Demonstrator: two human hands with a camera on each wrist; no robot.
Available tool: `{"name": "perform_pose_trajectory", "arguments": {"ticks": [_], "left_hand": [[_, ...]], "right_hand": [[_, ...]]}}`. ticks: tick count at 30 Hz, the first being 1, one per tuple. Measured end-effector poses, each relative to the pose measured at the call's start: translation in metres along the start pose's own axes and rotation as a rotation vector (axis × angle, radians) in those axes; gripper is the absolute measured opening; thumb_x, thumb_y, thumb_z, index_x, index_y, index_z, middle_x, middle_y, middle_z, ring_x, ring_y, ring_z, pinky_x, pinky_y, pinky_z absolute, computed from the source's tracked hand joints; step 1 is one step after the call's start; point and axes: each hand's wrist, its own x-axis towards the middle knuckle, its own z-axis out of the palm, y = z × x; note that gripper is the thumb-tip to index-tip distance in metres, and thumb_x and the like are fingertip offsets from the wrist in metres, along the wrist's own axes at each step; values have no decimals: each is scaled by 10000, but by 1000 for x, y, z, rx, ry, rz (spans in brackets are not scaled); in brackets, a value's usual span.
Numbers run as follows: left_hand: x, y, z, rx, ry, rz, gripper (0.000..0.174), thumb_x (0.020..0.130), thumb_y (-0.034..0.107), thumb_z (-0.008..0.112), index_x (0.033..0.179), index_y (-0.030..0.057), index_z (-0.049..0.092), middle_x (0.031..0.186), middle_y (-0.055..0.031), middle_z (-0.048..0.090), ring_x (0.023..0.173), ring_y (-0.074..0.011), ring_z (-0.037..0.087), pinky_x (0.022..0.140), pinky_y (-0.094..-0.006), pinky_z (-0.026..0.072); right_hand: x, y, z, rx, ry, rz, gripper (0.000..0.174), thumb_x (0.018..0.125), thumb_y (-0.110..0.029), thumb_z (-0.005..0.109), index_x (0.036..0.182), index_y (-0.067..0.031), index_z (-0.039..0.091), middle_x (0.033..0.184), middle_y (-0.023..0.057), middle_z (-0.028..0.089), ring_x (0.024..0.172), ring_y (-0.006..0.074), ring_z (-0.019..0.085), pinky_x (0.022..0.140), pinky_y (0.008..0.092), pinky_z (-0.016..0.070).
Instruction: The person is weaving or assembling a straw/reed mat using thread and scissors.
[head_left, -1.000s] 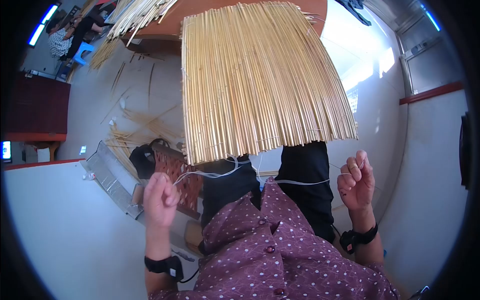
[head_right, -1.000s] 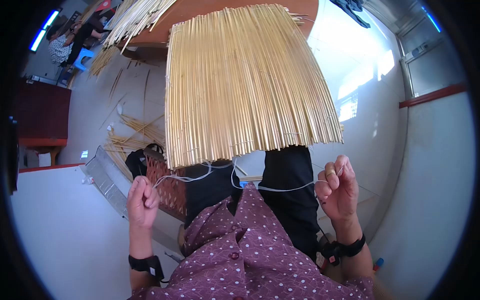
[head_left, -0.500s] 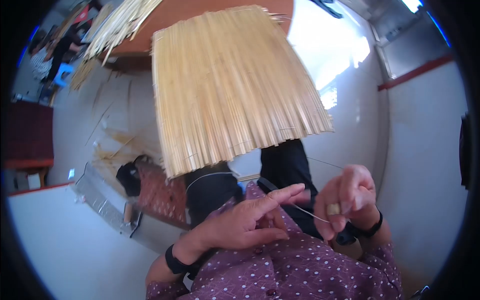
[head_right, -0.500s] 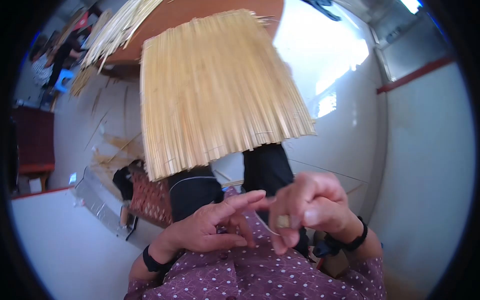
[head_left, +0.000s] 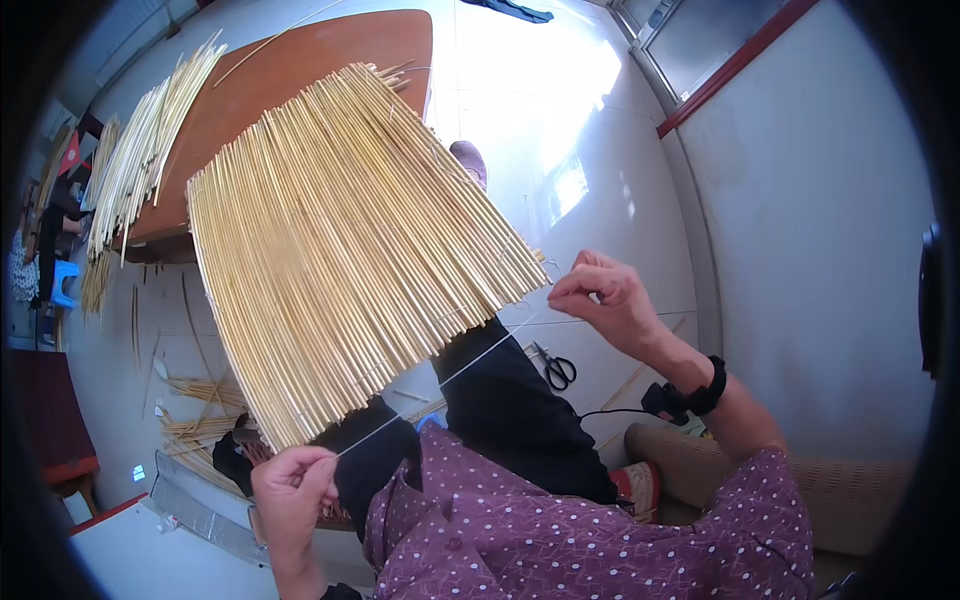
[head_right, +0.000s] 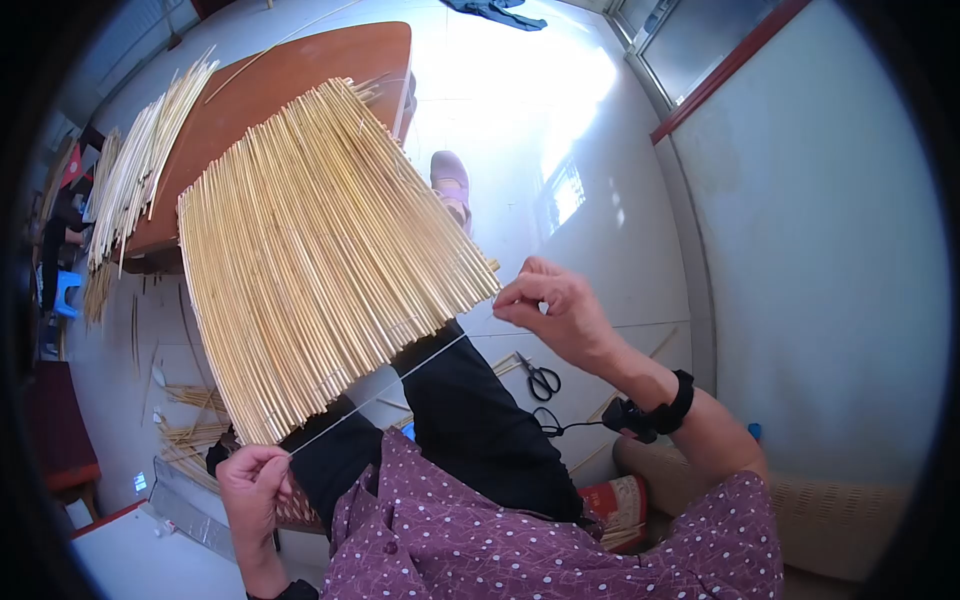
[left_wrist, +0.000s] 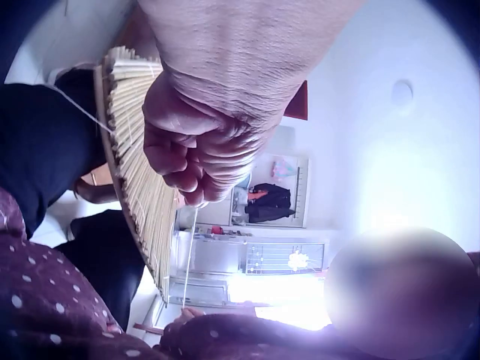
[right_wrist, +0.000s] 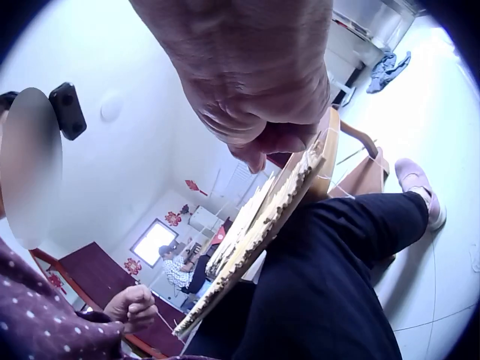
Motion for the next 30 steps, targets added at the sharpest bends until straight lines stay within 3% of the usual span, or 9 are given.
{"name": "perform_pose_trajectory", "arguments": {"ticks": [5, 12, 14, 21, 24, 25, 26, 29, 30], "left_hand": [[3, -8, -39, -3, 106, -32, 57, 851, 51, 643, 826, 5, 622, 551, 2, 550, 428, -24, 458, 399, -154, 337], [15, -19, -55, 48, 219, -51, 75, 887, 85, 614, 837, 33, 593, 528, 38, 493, 403, -2, 382, 373, -152, 270], [18, -24, -59, 91, 299, -49, 80, 896, 88, 600, 833, 44, 577, 524, 48, 472, 398, 4, 368, 367, -152, 258], [21, -32, -69, 84, 318, -69, 76, 900, 90, 595, 850, 58, 546, 536, 57, 455, 406, 6, 358, 360, -156, 245], [23, -35, -72, 156, 279, -62, 59, 894, 78, 588, 860, 51, 548, 581, 46, 473, 431, -2, 358, 367, -166, 242], [22, -30, -69, 169, 318, -124, 42, 888, 72, 592, 867, 46, 567, 613, 42, 500, 460, -6, 374, 392, -176, 258], [22, -35, -73, 179, 282, -55, 39, 886, 75, 596, 871, 43, 582, 658, 38, 533, 494, -7, 395, 419, -182, 280], [19, -40, -79, 140, 307, -89, 56, 878, 80, 618, 886, 27, 601, 679, 34, 556, 535, -21, 442, 450, -187, 318], [20, -44, -81, 156, 301, -83, 79, 884, 93, 628, 883, 28, 584, 634, 47, 525, 476, -3, 391, 407, -181, 261]], "right_hand": [[24, 13, -18, -183, 77, 28, 45, 837, -57, 634, 848, -14, 645, 774, 37, 503, 694, 131, 489, 634, 268, 404], [38, 33, -4, -172, 66, 78, 76, 854, -83, 623, 855, -7, 629, 772, 36, 493, 690, 132, 458, 639, 274, 396], [40, 34, -3, -230, 67, 101, 102, 846, -104, 614, 861, -7, 640, 778, 75, 515, 690, 186, 500, 641, 313, 421], [41, 35, 3, -179, 58, 138, 97, 839, -97, 625, 856, -4, 646, 776, 78, 518, 691, 184, 505, 638, 314, 420], [42, 40, 3, -251, 76, 49, 77, 828, -78, 639, 845, -3, 649, 775, 82, 535, 690, 186, 515, 641, 304, 427], [42, 50, 4, -258, 76, -15, 72, 823, -72, 644, 844, -3, 649, 776, 83, 544, 690, 183, 520, 643, 297, 430], [41, 54, 5, -264, 79, 22, 64, 821, -65, 646, 838, -3, 645, 775, 76, 546, 692, 174, 522, 645, 289, 431], [44, 60, 4, -216, 64, 78, 54, 819, -45, 644, 814, 6, 626, 762, 49, 530, 686, 129, 510, 631, 261, 428], [45, 55, 5, -202, 52, 83, 56, 823, -39, 636, 808, 10, 616, 757, 38, 519, 675, 116, 498, 619, 251, 422]]}}
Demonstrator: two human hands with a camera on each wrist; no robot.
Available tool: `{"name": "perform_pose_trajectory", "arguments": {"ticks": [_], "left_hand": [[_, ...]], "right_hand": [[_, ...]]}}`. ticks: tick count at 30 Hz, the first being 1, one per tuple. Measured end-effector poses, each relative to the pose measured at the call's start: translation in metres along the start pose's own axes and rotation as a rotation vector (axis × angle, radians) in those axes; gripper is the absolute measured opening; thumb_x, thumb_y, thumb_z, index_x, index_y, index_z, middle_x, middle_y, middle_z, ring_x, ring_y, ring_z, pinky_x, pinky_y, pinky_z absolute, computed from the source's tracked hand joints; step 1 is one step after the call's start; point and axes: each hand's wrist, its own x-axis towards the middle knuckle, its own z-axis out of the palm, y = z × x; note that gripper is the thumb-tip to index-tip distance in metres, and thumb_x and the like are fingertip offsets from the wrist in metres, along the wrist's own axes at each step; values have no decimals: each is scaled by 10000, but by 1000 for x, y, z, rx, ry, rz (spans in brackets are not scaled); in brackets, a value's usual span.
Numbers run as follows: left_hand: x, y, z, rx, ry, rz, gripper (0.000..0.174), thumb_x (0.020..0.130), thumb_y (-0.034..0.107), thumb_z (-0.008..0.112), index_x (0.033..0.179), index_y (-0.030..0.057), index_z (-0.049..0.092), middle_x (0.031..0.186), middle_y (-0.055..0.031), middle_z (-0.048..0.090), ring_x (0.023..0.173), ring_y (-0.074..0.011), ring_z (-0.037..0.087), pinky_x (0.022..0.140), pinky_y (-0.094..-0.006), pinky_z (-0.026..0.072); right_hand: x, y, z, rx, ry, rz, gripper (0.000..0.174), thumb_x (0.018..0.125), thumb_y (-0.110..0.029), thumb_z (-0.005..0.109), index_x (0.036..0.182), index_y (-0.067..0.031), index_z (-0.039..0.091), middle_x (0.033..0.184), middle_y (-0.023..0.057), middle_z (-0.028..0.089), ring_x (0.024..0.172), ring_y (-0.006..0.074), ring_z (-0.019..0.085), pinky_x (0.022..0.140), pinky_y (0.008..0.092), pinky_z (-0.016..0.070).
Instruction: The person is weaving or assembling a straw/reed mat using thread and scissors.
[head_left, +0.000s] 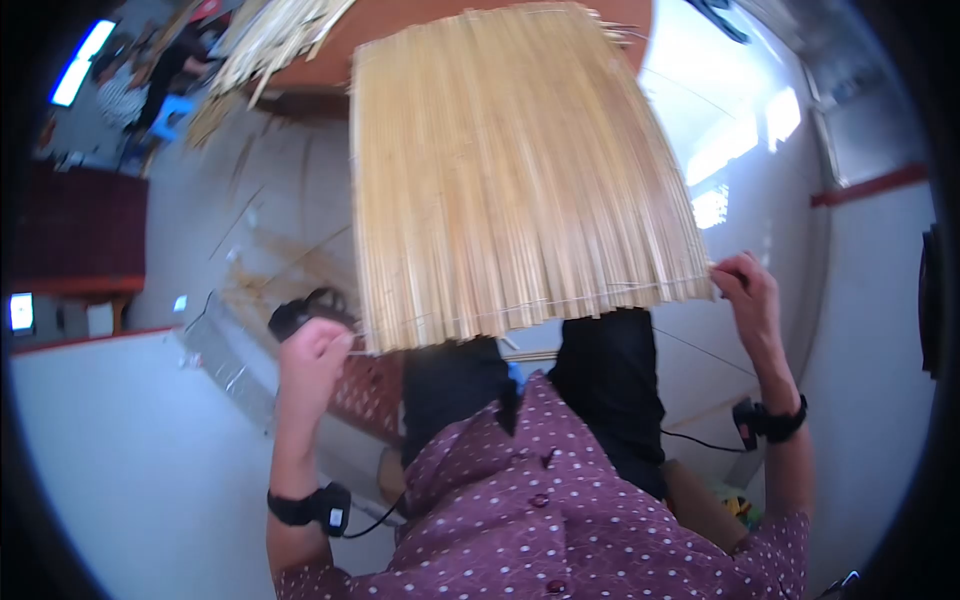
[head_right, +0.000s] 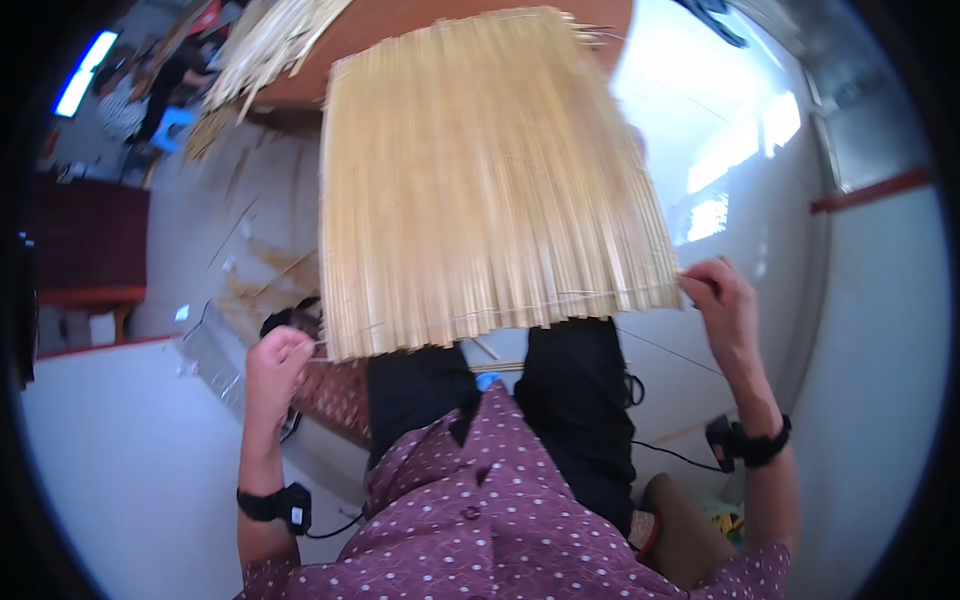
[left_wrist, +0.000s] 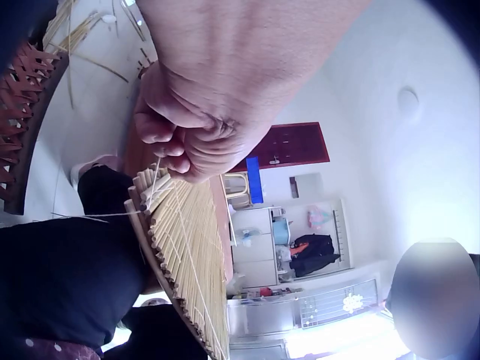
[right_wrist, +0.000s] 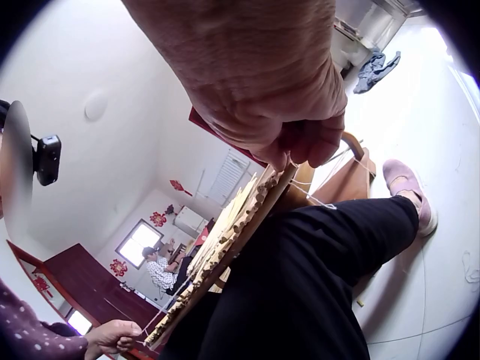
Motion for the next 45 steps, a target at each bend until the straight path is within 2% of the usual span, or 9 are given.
{"name": "perform_pose_trajectory", "arguments": {"ticks": [7, 16, 20, 22, 29, 34, 39, 41, 45], "left_hand": [[1, -15, -1, 5, -36, -52, 51, 879, 72, 613, 859, 27, 598, 627, 67, 536, 510, 11, 414, 455, -169, 293], [11, -32, 1, -140, -82, -2, 66, 861, 46, 627, 879, -18, 626, 735, 24, 617, 633, 3, 505, 575, -148, 380], [13, -35, 1, -191, -96, -9, 84, 862, 45, 626, 906, -25, 640, 748, 23, 621, 641, 3, 508, 583, -147, 384], [13, -34, 2, -202, -91, 13, 84, 868, 50, 620, 903, -21, 649, 701, 32, 624, 571, 12, 482, 498, -160, 347], [13, -31, 1, -166, -108, -18, 89, 865, 49, 631, 899, -28, 660, 725, 25, 633, 597, 13, 493, 517, -157, 360], [17, -48, -3, -61, -68, 60, 132, 836, 37, 636, 917, -64, 657, 786, -21, 654, 726, -72, 588, 648, -223, 473], [18, -43, -3, -150, -68, -30, 89, 856, 14, 614, 911, -50, 643, 791, -26, 643, 707, -62, 583, 649, -199, 461], [21, -45, -3, -156, -96, -25, 78, 857, 11, 612, 905, -45, 638, 791, -24, 641, 696, -62, 581, 649, -195, 458], [21, -38, -3, -158, -106, -45, 52, 858, 4, 606, 883, -34, 631, 786, -20, 636, 677, -59, 571, 644, -186, 448]], "right_hand": [[0, -15, 1, 16, -19, 45, 72, 843, -32, 606, 802, 24, 587, 750, 7, 488, 644, 82, 460, 588, 226, 396], [1, -23, 0, -36, -44, 71, 80, 836, -45, 606, 794, 21, 589, 743, 8, 479, 646, 81, 456, 586, 229, 388], [2, -21, -1, -27, -49, 71, 91, 839, -55, 608, 789, 19, 586, 743, 6, 477, 645, 81, 453, 584, 231, 390], [2, -22, -1, -41, -51, 68, 93, 844, -58, 606, 791, 16, 587, 742, 5, 475, 644, 81, 452, 582, 232, 392], [2, -22, 0, -19, -44, 59, 86, 839, -53, 608, 795, 20, 596, 742, 9, 484, 642, 85, 462, 582, 235, 397], [2, -29, 3, -32, -65, 28, 70, 822, -51, 643, 809, 14, 623, 738, 37, 499, 638, 118, 473, 579, 253, 387], [0, -28, -5, -97, -48, 9, 96, 821, -86, 653, 866, -3, 667, 763, 73, 541, 663, 176, 513, 615, 300, 422], [0, -28, -6, -85, -52, 43, 78, 825, -69, 647, 850, 4, 649, 774, 44, 532, 674, 129, 499, 622, 272, 418], [1, -24, -8, -50, -46, 19, 85, 833, -77, 635, 853, 5, 648, 793, 49, 549, 682, 134, 512, 634, 275, 430]]}}
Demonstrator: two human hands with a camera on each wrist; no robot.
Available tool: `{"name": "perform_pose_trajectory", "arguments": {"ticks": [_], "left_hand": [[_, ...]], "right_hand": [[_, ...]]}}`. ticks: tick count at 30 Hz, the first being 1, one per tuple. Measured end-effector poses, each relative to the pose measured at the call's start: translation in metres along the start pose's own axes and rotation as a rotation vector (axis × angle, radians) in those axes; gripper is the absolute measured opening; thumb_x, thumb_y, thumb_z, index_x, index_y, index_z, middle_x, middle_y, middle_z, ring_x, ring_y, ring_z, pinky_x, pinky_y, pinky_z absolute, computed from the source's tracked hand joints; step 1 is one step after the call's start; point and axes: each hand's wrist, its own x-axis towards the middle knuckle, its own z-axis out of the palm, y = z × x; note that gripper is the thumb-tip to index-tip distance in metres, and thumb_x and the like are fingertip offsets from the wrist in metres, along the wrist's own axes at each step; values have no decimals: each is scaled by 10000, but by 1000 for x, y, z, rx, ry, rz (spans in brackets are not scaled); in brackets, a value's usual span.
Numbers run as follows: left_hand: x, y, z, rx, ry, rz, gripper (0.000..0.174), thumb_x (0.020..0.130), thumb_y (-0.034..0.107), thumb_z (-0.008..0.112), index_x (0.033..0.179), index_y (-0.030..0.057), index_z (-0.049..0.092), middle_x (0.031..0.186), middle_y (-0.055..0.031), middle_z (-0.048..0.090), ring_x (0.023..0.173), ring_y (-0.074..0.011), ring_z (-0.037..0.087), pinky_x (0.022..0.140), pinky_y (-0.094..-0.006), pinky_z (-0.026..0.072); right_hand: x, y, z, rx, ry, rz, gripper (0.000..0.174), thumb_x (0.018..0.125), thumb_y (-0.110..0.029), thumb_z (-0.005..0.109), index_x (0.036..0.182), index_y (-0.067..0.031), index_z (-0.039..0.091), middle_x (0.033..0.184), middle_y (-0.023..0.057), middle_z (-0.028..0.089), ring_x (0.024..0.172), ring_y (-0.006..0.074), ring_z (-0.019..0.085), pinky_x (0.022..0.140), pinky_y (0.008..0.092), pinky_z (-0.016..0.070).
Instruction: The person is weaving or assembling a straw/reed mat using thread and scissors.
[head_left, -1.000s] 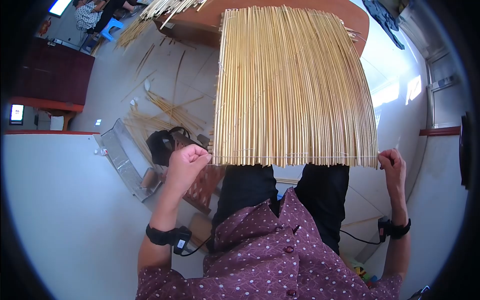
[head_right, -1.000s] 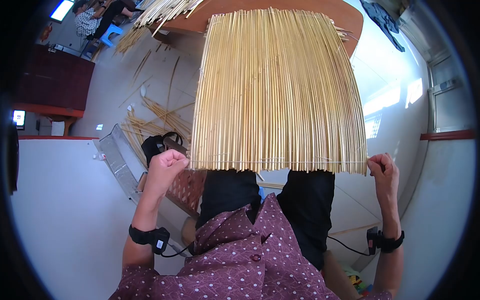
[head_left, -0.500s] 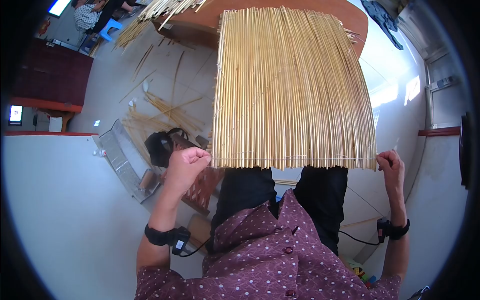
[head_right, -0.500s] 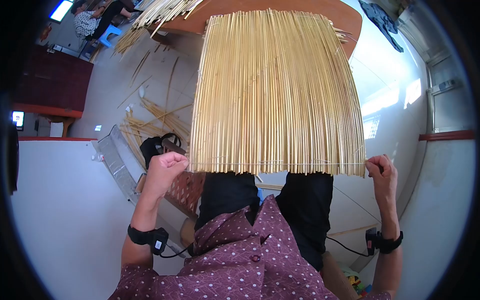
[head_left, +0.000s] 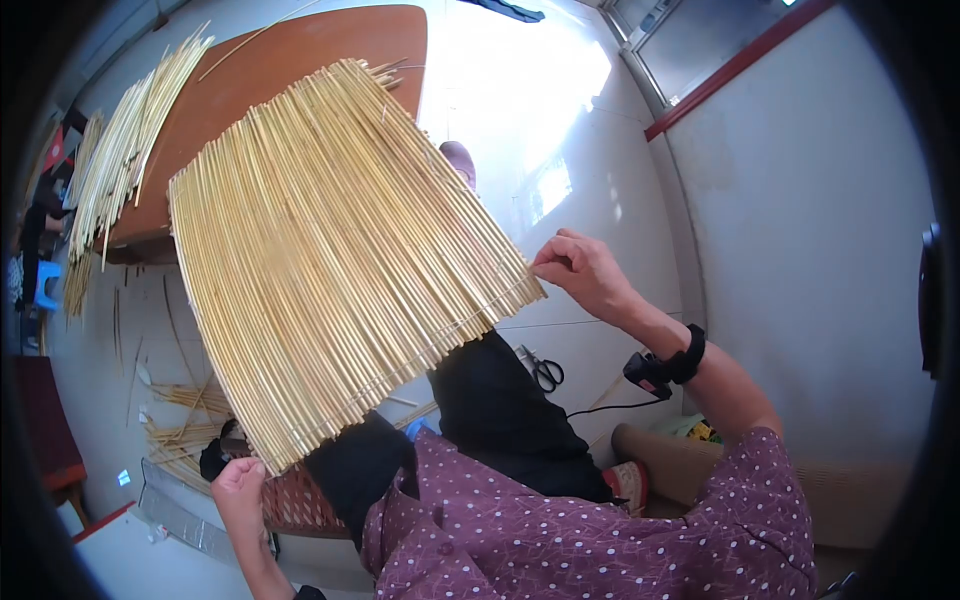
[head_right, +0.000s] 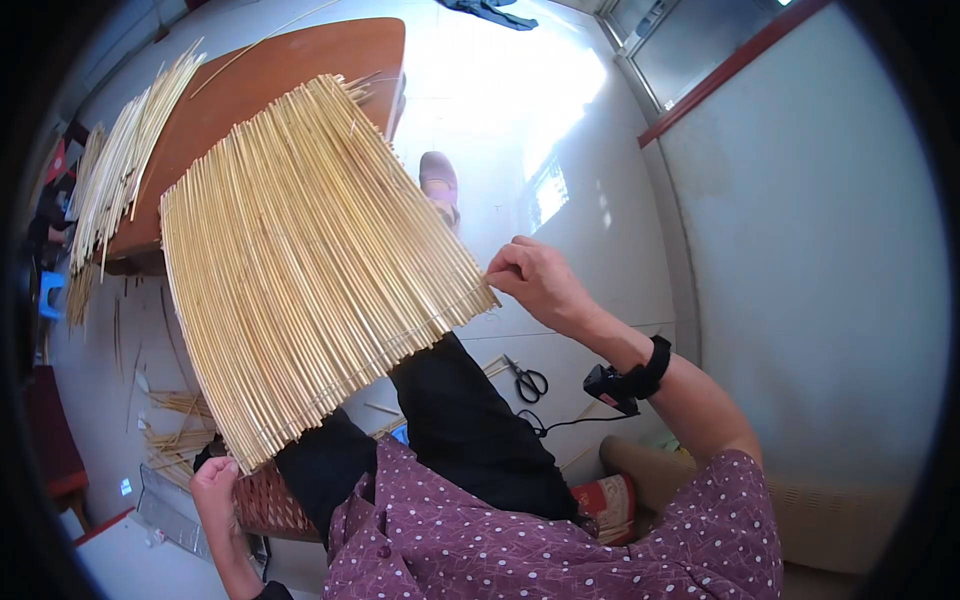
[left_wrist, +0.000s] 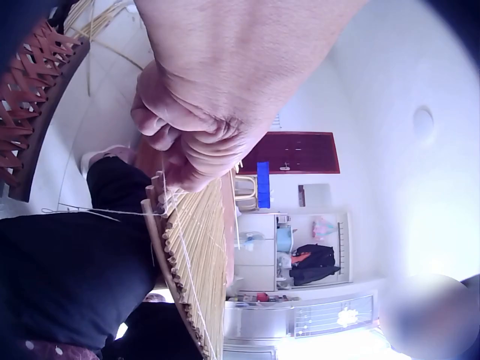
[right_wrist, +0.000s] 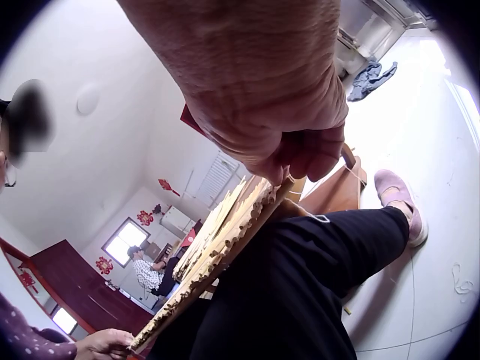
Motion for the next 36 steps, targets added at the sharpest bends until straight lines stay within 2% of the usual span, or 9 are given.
{"name": "perform_pose_trajectory", "arguments": {"ticks": [4, 13, 16, 17, 20, 24, 28, 34, 36], "left_hand": [[-4, 10, 1, 53, 10, -61, 68, 855, 27, 618, 880, -36, 628, 790, -30, 640, 680, -60, 569, 644, -188, 444], [-15, 24, -3, 146, 33, -5, 52, 831, 21, 628, 856, -24, 634, 716, 14, 603, 596, -26, 507, 546, -175, 384], [-31, 55, -14, 242, 67, -5, 43, 819, 9, 627, 847, -22, 638, 691, 32, 580, 576, -12, 477, 523, -172, 356], [-33, 67, -20, 264, 94, 28, 37, 810, 19, 637, 826, -14, 643, 661, 61, 543, 566, 7, 430, 501, -169, 305], [-24, 118, -37, 377, 110, 132, 53, 810, 42, 644, 798, -9, 643, 638, 83, 511, 561, 12, 400, 495, -174, 275], [32, 173, -57, 464, 131, 285, 90, 805, 90, 628, 809, 3, 650, 654, 69, 530, 578, -3, 413, 508, -185, 299], [114, 219, -57, 479, 115, 429, 102, 807, 87, 653, 804, -14, 666, 651, 66, 527, 612, -8, 441, 532, -184, 338], [248, 233, -54, 466, 151, 554, 141, 783, 117, 660, 824, -13, 698, 702, -6, 638, 652, -70, 552, 608, -238, 443], [283, 233, -52, 448, 153, 523, 126, 793, 119, 668, 828, 2, 696, 721, 13, 626, 680, -60, 538, 634, -222, 433]], "right_hand": [[0, 0, -2, 10, -36, 25, 91, 840, -81, 627, 855, 6, 645, 810, 53, 563, 694, 137, 526, 650, 275, 441], [-2, -11, -15, -92, -64, -66, 75, 823, -76, 633, 817, -2, 628, 774, 53, 530, 657, 152, 508, 617, 286, 427], [2, -39, -32, -145, -76, -149, 72, 813, -73, 640, 805, -3, 623, 771, 53, 531, 649, 152, 509, 605, 291, 427], [7, -49, -37, -158, -80, -164, 74, 811, -72, 643, 802, -2, 621, 775, 54, 538, 650, 152, 515, 601, 293, 429], [38, -75, -45, -161, -34, -247, 77, 807, -64, 642, 793, 7, 616, 774, 55, 550, 655, 154, 529, 592, 297, 432], [108, -99, -42, -224, 64, -426, 83, 817, -57, 625, 787, 19, 619, 774, 74, 573, 685, 160, 552, 601, 296, 446], [192, -112, -32, -204, 139, -486, 134, 843, -99, 593, 809, 24, 634, 790, 102, 597, 727, 211, 574, 663, 339, 463], [311, -105, 5, -271, 237, -433, 157, 784, -122, 588, 812, 15, 660, 813, 153, 624, 788, 292, 614, 731, 396, 483], [338, -99, 21, -205, 226, -397, 160, 780, -130, 600, 806, 18, 656, 812, 161, 628, 787, 297, 617, 734, 391, 485]]}}
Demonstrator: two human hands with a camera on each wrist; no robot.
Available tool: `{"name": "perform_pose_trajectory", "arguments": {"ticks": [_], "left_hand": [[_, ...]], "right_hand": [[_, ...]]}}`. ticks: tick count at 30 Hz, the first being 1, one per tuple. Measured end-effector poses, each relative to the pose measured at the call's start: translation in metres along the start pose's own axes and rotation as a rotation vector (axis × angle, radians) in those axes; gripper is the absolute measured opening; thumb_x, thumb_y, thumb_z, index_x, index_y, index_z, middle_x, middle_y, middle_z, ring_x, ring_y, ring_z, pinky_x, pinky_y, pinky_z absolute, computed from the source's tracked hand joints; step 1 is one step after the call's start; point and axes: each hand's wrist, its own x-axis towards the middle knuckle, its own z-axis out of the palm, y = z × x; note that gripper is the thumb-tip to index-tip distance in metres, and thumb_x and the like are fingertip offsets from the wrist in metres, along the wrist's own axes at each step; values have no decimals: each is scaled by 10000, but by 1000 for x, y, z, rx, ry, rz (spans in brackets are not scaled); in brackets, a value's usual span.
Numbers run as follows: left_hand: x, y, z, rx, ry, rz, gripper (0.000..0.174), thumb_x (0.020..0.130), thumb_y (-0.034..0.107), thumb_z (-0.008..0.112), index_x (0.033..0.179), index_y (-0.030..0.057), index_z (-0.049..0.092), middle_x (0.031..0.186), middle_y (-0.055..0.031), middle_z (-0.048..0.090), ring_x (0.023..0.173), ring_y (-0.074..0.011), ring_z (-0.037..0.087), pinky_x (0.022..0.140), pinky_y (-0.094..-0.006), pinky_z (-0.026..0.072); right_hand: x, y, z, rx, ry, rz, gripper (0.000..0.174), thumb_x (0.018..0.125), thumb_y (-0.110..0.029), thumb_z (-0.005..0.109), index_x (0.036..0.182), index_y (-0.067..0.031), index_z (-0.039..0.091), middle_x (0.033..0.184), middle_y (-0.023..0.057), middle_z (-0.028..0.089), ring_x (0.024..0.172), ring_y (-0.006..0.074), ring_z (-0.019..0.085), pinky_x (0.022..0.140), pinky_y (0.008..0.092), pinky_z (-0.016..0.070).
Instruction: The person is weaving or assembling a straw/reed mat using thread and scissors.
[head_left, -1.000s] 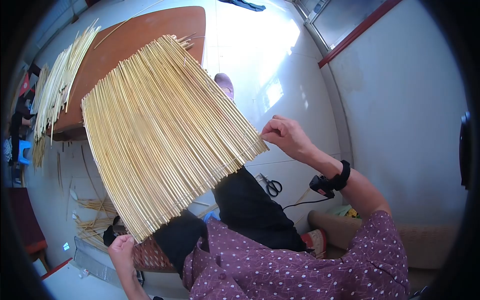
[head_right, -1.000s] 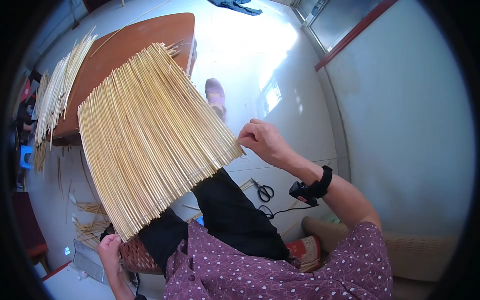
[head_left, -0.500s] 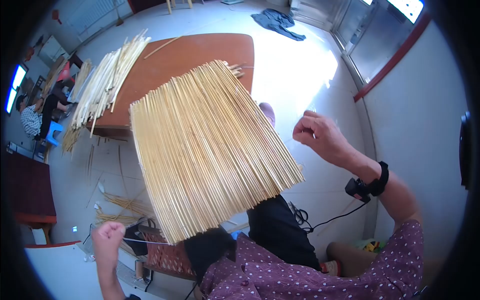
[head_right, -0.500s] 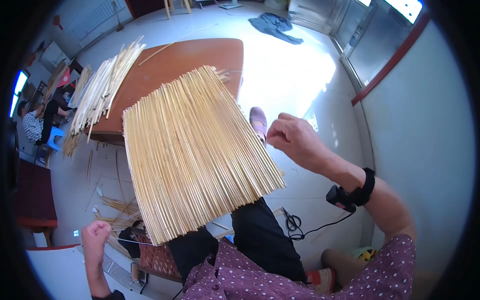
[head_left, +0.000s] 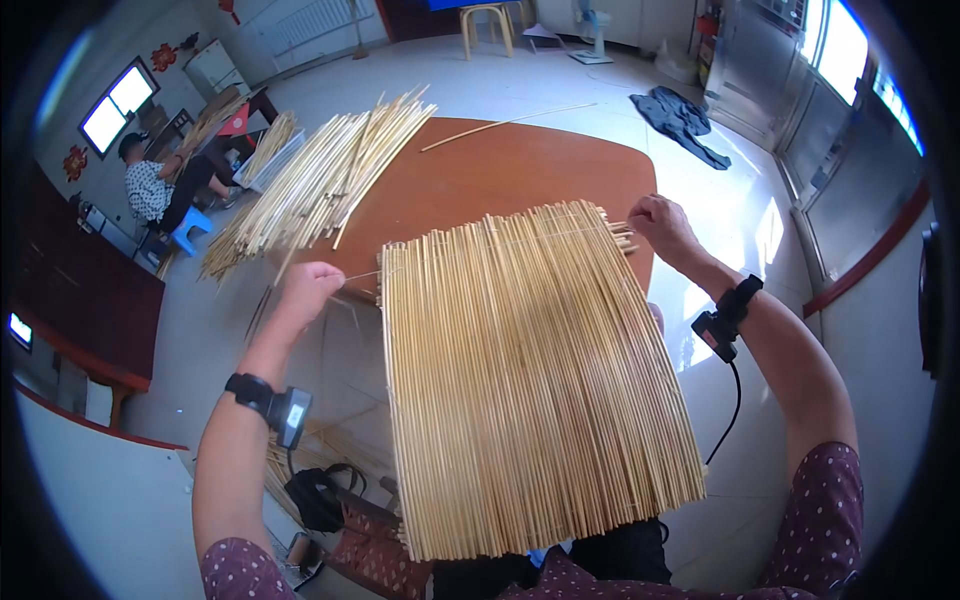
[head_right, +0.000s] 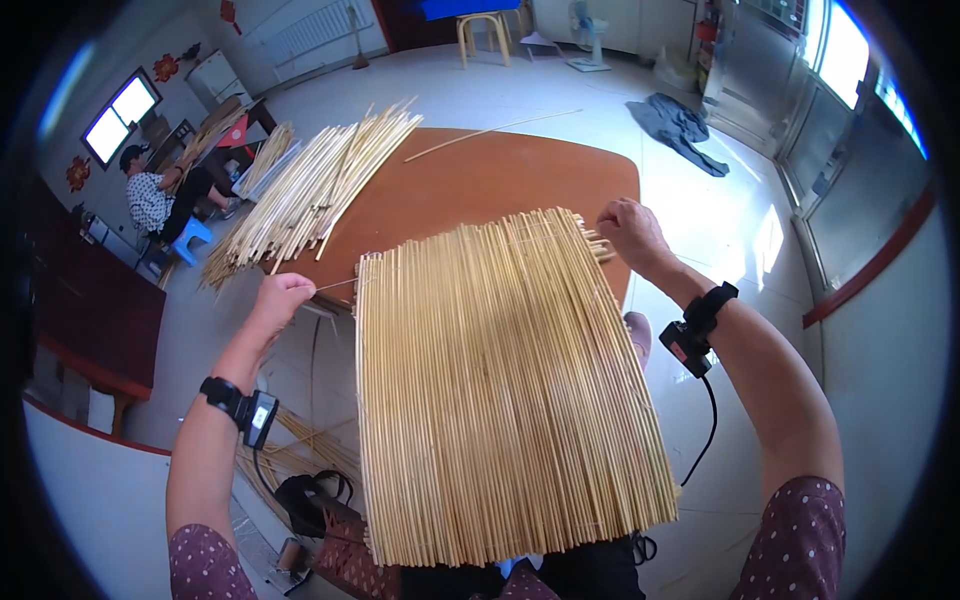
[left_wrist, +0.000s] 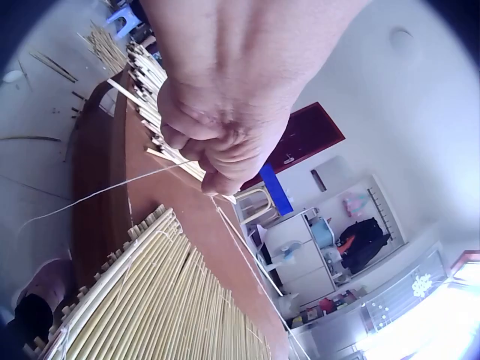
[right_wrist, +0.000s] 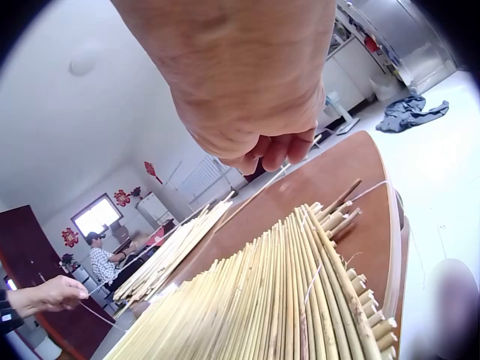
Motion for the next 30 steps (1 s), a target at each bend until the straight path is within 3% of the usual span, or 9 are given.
{"name": "perform_pose_trajectory", "arguments": {"ticks": [8, 11, 17, 26, 29, 30], "left_hand": [[90, -66, 44, -43, 51, -62, 146, 777, 123, 661, 824, -10, 696, 706, 6, 626, 663, -68, 535, 635, -236, 432], [110, -83, 58, -9, 90, -88, 153, 768, 130, 667, 833, 2, 719, 718, -59, 672, 661, -121, 595, 622, -283, 473], [121, -82, 80, 62, 113, -216, 133, 761, 105, 669, 813, -5, 720, 761, -60, 691, 708, -115, 610, 672, -268, 475], [137, -91, 89, 52, 109, -197, 107, 761, 81, 659, 781, -13, 706, 737, -58, 680, 677, -126, 611, 654, -276, 480], [164, -139, 85, -19, -9, -106, 79, 754, 51, 650, 746, -17, 690, 709, -49, 662, 645, -120, 597, 611, -269, 466], [157, -125, 85, -57, -32, -91, 81, 757, 50, 645, 745, -18, 688, 709, -44, 658, 647, -117, 591, 611, -270, 462]], "right_hand": [[44, 35, 70, 17, 24, 71, 171, 772, -133, 619, 815, 30, 649, 832, 174, 638, 800, 300, 626, 739, 384, 488], [53, 43, 83, 36, 5, 125, 170, 774, -137, 619, 809, 27, 647, 837, 177, 635, 803, 309, 624, 743, 391, 487], [56, 58, 99, -34, 70, 100, 168, 777, -145, 609, 816, 13, 650, 857, 176, 632, 827, 319, 618, 771, 396, 485], [63, 59, 98, 8, 58, 73, 183, 777, -161, 597, 841, -5, 669, 876, 170, 642, 851, 320, 622, 782, 395, 489], [66, 62, 98, 13, 46, 117, 195, 773, -174, 584, 831, -22, 692, 824, 185, 664, 799, 335, 645, 746, 403, 509], [69, 69, 99, 15, 32, 94, 194, 775, -178, 578, 815, -30, 696, 804, 184, 666, 776, 344, 647, 732, 407, 513]]}}
